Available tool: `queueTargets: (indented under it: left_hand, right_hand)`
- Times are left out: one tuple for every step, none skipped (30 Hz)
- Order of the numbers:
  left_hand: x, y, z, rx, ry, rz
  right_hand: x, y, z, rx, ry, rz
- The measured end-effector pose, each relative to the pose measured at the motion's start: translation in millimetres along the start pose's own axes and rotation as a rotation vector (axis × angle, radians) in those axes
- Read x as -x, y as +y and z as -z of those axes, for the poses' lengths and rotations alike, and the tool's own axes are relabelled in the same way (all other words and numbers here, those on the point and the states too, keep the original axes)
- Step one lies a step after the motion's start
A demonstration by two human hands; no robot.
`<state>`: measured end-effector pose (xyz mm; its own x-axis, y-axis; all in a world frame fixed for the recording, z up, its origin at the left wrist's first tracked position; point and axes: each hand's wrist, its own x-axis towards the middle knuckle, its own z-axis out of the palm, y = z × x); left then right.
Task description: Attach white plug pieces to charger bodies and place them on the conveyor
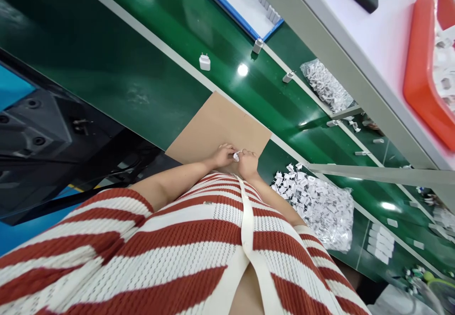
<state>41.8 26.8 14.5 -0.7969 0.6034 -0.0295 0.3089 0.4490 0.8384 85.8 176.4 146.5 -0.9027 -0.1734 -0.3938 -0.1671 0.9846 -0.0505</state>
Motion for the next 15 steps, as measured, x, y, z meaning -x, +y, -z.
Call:
queueTargets:
  left_hand:
    - [0,-1,-0.3,0.0,0.002,0.001]
    - [0,-1,-0.7,0.001,0.002,0.002]
    - [0,-1,-1.0,0.003,0.002,0.002]
    - [0,-1,-1.2,0.005,0.001,0.003]
    - [0,-1,-1.3,0.007,0.001,0.003]
    - [0,-1,-1.3,0.01,0.001,0.004]
    - [0,0,-1.3,0.013,0.001,0.006]
    - [1,0,-1.2,0.016,0.001,0.008]
    - [1,0,-1.2,0.02,-0.001,0.009]
    - [1,0,-1.2,0.024,-0.005,0.012]
    - [2,-1,-1.4,0.028,-0.009,0.015]
    - [2,-1,-1.7,0.032,-0.014,0.019]
    - [2,-2,-2.0,0.035,-0.018,0.024]
    - [2,-2,-2.4,0.036,-0.02,0.028]
    - [1,-1,-2.7,0.034,-0.022,0.033]
  right_hand:
    - [0,-2,1,0.004,-0.003,-0.006]
    - [-1,-3,3,0.007,-0.006,-0.012]
    - [-1,-4,4,0.01,-0.009,-0.018]
    - [-1,-4,4,0.012,-0.011,-0.023]
    - [-1,-4,5,0.012,-0.013,-0.026]
    - [-1,-4,5,0.011,-0.015,-0.029]
    - [-1,-4,5,0.009,-0.017,-0.031]
    - [-2,-4,5,0.004,-0.021,-0.033]
    - [-3,-4,4,-0.002,-0.025,-0.035]
    - [-4,-4,2,-0.009,-0.03,-0.037]
    - [-6,-4,1,-0.017,-0.036,-0.039]
    - [-7,-3,-1,-0.026,-0.039,-0.043]
    - [-8,-2,-4,-0.035,-0.041,-0.048]
    - [-9,-1,-6,-0.044,-0.04,-0.054]
    - [-9,0,-8,-0.054,-0.035,-0.061]
